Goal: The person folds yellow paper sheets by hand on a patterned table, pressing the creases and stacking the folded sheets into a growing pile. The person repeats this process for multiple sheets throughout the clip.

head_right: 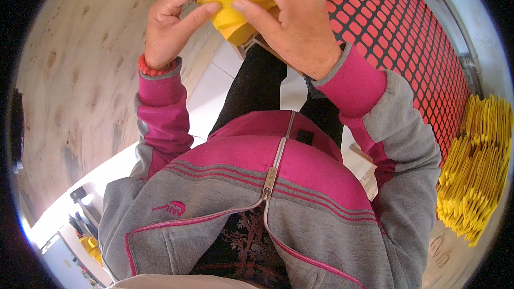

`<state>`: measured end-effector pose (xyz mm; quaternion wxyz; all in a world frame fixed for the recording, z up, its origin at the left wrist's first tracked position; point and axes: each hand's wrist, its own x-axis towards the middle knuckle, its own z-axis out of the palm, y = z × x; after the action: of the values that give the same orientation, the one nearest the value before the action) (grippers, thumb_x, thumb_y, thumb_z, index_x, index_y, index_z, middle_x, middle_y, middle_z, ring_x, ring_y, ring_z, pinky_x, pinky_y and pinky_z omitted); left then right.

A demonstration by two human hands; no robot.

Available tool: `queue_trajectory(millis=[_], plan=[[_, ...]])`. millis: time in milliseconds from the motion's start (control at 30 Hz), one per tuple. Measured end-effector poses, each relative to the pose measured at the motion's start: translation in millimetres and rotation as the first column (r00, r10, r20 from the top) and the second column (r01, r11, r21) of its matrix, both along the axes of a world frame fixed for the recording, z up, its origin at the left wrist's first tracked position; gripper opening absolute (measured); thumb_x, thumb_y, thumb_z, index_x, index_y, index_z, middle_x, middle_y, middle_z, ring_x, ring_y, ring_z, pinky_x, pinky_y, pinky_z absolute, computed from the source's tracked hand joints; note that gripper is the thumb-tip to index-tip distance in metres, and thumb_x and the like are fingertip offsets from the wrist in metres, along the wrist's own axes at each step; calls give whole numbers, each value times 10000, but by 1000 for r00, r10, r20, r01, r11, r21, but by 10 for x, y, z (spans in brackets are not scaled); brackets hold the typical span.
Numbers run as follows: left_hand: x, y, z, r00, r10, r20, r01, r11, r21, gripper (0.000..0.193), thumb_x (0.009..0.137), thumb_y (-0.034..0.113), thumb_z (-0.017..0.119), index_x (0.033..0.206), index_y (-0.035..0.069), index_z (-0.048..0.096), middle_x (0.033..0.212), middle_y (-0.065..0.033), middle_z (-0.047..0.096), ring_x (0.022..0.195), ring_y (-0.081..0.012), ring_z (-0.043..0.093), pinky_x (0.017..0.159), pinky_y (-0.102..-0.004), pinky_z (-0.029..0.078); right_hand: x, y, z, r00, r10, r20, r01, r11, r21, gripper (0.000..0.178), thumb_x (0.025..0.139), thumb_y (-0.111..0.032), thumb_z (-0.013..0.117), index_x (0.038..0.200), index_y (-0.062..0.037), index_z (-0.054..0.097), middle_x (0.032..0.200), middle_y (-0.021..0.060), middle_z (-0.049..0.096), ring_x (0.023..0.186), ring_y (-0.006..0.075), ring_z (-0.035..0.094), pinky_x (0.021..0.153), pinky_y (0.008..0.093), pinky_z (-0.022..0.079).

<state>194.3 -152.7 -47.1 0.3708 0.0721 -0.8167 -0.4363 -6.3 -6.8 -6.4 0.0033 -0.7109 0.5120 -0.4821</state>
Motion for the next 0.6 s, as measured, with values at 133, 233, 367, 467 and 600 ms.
queue_trajectory(millis=[133,233,367,467,600], plan=[[-27,78,57,1000,8,-9,-6,984,180,158,921,13,727,1070,19,675,1053,-9,679,1021,-107,592,946,-286,445,-13,8,80,992,38,-119,-64,972,-225,202,806,-78,805,935,-38,654,1215,213,682,1053,352,691,900,380,546],[-52,162,109,997,77,-25,-74,990,119,36,958,36,690,946,29,657,888,16,645,845,-73,559,761,-246,456,3,70,159,958,60,-281,-129,964,-231,209,773,-77,816,920,-41,672,1273,200,670,1126,376,669,951,430,536],[-72,188,165,998,67,-18,-64,992,104,69,974,57,683,923,33,643,865,32,626,823,-54,529,742,-234,443,41,69,176,912,5,-410,-108,968,-227,192,764,-63,805,905,-31,678,1312,196,656,1199,399,636,1007,469,509],[-82,194,158,997,65,-29,-61,991,119,69,978,61,680,925,33,646,862,30,621,816,-52,525,737,-231,440,45,53,125,937,17,-349,-60,992,-113,175,783,-57,788,906,-22,670,1294,207,662,1216,413,626,1032,476,496],[-85,185,130,997,34,-62,-23,985,168,76,991,69,665,927,35,643,860,31,611,804,-52,517,722,-226,433,33,20,63,974,61,-218,-76,995,-62,175,804,-59,774,926,-16,657,1250,225,676,1213,429,621,1053,488,484]])
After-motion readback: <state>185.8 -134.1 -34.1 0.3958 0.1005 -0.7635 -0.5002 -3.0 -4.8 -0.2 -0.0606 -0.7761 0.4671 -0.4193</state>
